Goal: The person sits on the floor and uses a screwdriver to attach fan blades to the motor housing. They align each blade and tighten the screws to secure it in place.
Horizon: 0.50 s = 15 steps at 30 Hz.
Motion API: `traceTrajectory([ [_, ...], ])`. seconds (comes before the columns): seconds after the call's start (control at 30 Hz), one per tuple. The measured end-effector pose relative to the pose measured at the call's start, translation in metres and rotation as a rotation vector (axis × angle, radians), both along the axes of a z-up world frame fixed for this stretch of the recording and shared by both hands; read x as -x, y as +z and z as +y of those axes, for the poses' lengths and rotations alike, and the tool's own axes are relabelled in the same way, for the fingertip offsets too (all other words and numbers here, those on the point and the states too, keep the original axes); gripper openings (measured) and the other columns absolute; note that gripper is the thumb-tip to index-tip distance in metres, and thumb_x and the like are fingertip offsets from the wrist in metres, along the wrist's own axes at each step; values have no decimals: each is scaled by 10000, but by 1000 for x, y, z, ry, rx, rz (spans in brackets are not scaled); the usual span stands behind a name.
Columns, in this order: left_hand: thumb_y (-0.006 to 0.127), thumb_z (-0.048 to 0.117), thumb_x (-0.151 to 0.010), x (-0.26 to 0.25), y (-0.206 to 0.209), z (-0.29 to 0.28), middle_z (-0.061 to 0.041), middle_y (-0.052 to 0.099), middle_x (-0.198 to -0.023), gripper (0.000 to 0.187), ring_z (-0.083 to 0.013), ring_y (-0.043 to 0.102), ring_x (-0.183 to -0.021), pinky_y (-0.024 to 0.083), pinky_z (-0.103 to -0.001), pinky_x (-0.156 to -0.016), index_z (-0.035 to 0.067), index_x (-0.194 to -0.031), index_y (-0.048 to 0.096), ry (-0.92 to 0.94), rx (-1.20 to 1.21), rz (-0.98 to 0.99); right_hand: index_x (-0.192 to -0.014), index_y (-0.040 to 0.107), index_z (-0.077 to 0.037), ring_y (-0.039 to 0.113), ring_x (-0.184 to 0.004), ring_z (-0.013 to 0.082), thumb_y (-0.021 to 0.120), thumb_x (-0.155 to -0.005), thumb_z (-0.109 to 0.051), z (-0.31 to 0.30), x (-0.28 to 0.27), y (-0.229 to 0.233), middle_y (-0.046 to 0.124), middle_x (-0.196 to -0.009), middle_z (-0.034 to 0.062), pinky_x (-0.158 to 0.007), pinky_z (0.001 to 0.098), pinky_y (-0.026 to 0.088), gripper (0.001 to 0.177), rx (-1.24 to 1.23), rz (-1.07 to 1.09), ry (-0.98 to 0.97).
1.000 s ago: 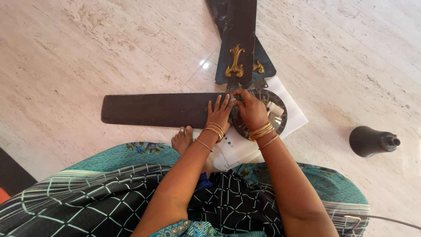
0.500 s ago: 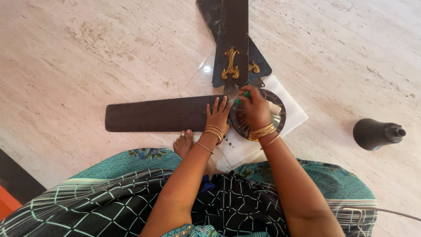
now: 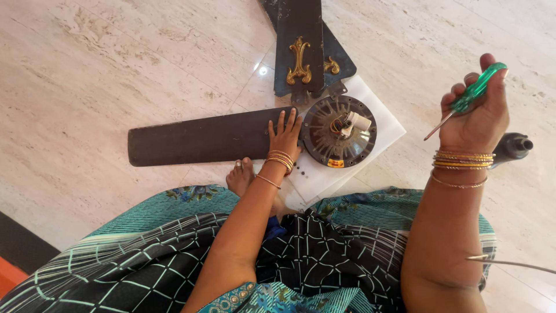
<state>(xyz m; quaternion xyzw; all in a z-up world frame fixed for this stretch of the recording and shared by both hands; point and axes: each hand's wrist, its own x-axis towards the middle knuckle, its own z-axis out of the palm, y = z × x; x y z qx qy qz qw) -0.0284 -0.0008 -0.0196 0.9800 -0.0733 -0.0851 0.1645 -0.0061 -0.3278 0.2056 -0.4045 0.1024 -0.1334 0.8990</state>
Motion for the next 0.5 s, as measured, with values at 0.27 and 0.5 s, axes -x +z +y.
traceTrajectory([
  [0.27, 885, 270, -727, -2, -3, 0, -1, 121, -1713, 984, -289, 96, -1581, 110, -626, -1241, 198, -1550, 353, 7, -16, 4, -1131, 705, -13, 490, -577, 64, 713, -983, -104, 7, 75, -63, 622, -788, -4, -490, 225, 405, 173, 779, 448, 156],
  [0.5, 894, 290, -719, -6, -11, -1, -1, 116, -1711, 1012, -304, 89, -1579, 109, -644, -1227, 200, -1558, 335, 3, -45, -16, -1506, 454, -16, 744, -756, 206, 701, -896, -132, 10, 99, -133, 737, -1034, 154, -594, 309, 612, 669, 1001, 671, 553],
])
